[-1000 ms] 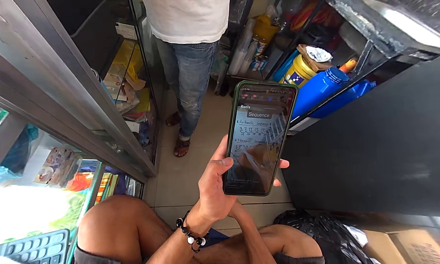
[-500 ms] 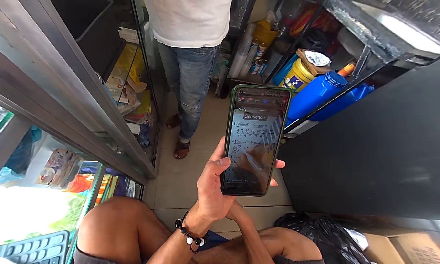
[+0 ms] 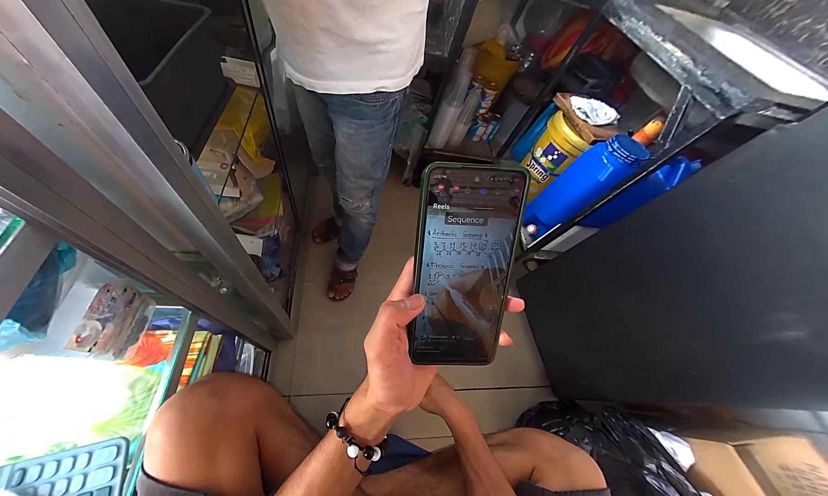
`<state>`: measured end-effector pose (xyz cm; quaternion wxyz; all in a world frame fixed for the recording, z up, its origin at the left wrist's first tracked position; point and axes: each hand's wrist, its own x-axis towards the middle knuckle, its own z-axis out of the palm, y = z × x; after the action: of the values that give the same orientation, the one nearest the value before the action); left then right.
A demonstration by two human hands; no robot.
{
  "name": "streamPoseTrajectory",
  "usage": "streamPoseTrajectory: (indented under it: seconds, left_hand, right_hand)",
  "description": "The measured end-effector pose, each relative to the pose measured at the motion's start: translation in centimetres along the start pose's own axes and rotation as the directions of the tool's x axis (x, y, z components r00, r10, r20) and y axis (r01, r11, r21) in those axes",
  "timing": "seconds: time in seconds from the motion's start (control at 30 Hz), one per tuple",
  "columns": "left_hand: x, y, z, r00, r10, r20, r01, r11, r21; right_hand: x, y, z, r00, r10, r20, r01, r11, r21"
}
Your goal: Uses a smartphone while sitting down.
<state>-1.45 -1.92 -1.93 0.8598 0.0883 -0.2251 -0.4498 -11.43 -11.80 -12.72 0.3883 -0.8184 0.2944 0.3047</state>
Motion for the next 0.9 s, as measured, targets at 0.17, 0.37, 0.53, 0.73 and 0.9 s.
streamPoseTrajectory:
  seconds: [0.17, 0.37, 0.53, 0.73, 0.9]
  left_hand:
    - [0.0, 0.0, -0.1, 1.0, 0.002, 0.002, -0.002, 1.0, 0.014]
    - [0.0, 0.0, -0.1, 1.0, 0.013, 0.003, -0.013, 1.0, 0.006]
    - [0.0, -0.1, -0.1, 1.0, 0.011, 0.002, -0.011, 1.0, 0.008]
    - [0.0, -0.2, -0.1, 1.0, 0.008, 0.002, -0.008, 1.0, -0.005]
    - [0.0, -0.2, -0.2, 1.0, 0.008, 0.002, -0.008, 1.0, 0.0]
  right_hand:
    - [7.1, 6.3, 4.3, 0.998, -0.054, -0.038, 0.055, 0.998, 0.008]
    - [6.7, 5.9, 4.1, 0.998, -0.046, -0.045, 0.045, 0.999, -0.014]
    - [6.7, 5.9, 4.0, 0.998, -0.047, -0.033, 0.047, 0.999, -0.024]
    - [6.6, 5.9, 4.0, 0.998, -0.045, -0.04, 0.045, 0.999, -0.008]
    - [7.3, 6.7, 4.4, 0.997, -0.062, -0.048, 0.062, 0.998, -0.008]
